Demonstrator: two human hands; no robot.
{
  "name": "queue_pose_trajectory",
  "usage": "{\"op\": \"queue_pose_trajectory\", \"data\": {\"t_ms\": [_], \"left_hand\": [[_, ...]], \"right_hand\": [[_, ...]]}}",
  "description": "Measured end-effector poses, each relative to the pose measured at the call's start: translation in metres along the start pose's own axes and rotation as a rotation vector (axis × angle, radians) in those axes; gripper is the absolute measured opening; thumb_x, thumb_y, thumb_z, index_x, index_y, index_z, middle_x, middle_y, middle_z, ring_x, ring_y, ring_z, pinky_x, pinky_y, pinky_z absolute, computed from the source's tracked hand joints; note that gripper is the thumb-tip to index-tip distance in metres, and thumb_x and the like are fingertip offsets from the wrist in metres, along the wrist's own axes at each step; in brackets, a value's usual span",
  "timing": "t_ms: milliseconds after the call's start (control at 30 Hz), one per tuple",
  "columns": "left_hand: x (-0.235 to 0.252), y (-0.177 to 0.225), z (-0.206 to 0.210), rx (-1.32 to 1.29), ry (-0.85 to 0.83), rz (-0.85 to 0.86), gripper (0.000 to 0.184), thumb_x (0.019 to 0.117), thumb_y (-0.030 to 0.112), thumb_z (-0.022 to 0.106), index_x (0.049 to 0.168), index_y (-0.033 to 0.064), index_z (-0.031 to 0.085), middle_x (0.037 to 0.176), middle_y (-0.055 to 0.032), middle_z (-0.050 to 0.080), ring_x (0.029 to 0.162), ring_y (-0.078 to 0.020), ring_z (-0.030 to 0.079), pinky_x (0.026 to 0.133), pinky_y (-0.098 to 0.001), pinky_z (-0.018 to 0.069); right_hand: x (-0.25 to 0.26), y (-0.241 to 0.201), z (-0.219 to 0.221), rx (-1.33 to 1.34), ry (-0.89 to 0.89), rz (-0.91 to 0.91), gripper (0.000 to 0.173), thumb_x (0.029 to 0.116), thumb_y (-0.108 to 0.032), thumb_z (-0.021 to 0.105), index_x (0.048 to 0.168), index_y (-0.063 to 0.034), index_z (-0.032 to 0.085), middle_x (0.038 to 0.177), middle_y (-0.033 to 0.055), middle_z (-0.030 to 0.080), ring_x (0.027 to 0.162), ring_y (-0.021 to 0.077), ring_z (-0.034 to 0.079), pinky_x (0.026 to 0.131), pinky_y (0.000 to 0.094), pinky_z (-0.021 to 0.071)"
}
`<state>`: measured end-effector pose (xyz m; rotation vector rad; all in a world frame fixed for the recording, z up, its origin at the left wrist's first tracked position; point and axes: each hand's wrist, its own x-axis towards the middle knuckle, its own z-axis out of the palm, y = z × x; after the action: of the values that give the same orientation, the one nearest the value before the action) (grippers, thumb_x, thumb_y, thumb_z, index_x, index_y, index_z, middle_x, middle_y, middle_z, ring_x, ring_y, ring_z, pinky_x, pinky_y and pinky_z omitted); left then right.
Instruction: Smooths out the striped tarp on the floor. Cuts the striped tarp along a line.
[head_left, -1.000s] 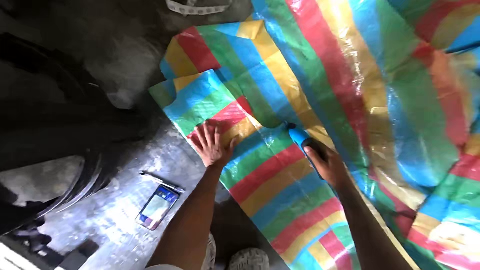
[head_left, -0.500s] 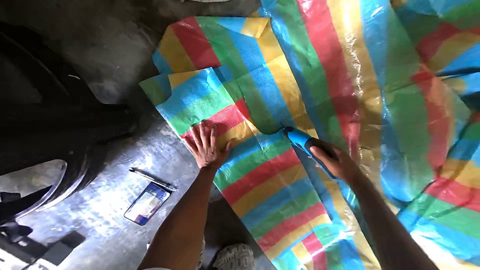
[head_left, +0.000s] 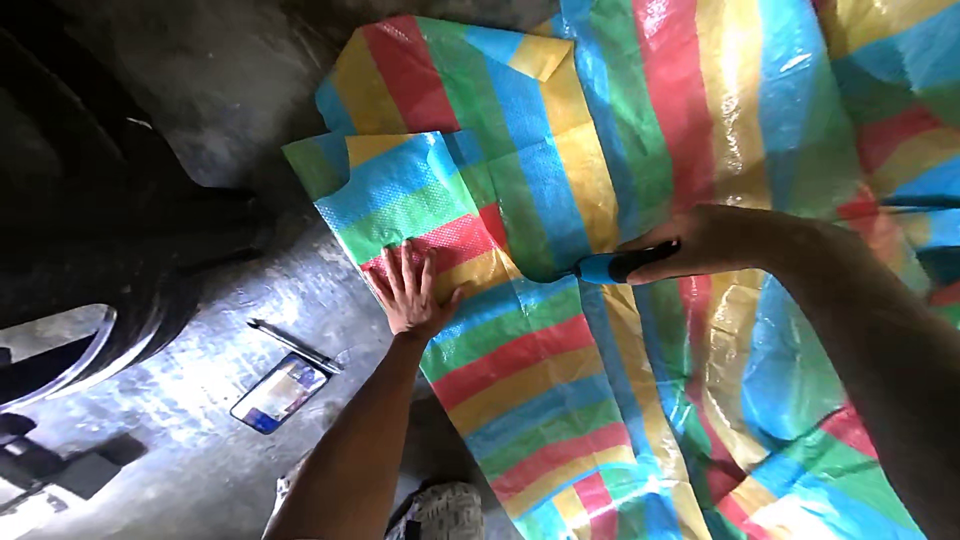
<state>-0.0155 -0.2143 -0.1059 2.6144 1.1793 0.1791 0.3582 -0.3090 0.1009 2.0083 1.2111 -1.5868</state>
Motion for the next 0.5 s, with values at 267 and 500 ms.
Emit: {"op": "queue_pose_trajectory", "data": {"t_ms": [267,500], "left_hand": [[-0.001,-0.001,0.002,0.011,0.047,0.016,0.081,0.0905,0.076,0.046,0.149,0.0202,0.051,0.159,-0.0257,0.04,0.15,-0.0534,0.025,0.113,-0.08,0.0096],[-0.001,-0.002,0.004,0.029,0.063,0.023,0.082,0.0898,0.077,0.046,0.149,0.0203,0.052,0.159,-0.0254,0.04,0.15,-0.0529,0.026,0.113,-0.0793,0.01]], "right_hand": [[0.017,-0.01,-0.017,-0.205,-0.107,-0.113,0.04,0.095,-0.048,0.07,0.128,-0.0252,0.073,0.104,0.0093,0.075,0.103,0.0298,0.07,0.088,0.059,0.0515],[0.016,-0.009,-0.018,-0.212,-0.114,-0.083,0.046,0.0934,-0.051,0.071,0.133,-0.0282,0.07,0.109,0.0095,0.075,0.107,0.0314,0.069,0.091,0.0617,0.0504]]}}
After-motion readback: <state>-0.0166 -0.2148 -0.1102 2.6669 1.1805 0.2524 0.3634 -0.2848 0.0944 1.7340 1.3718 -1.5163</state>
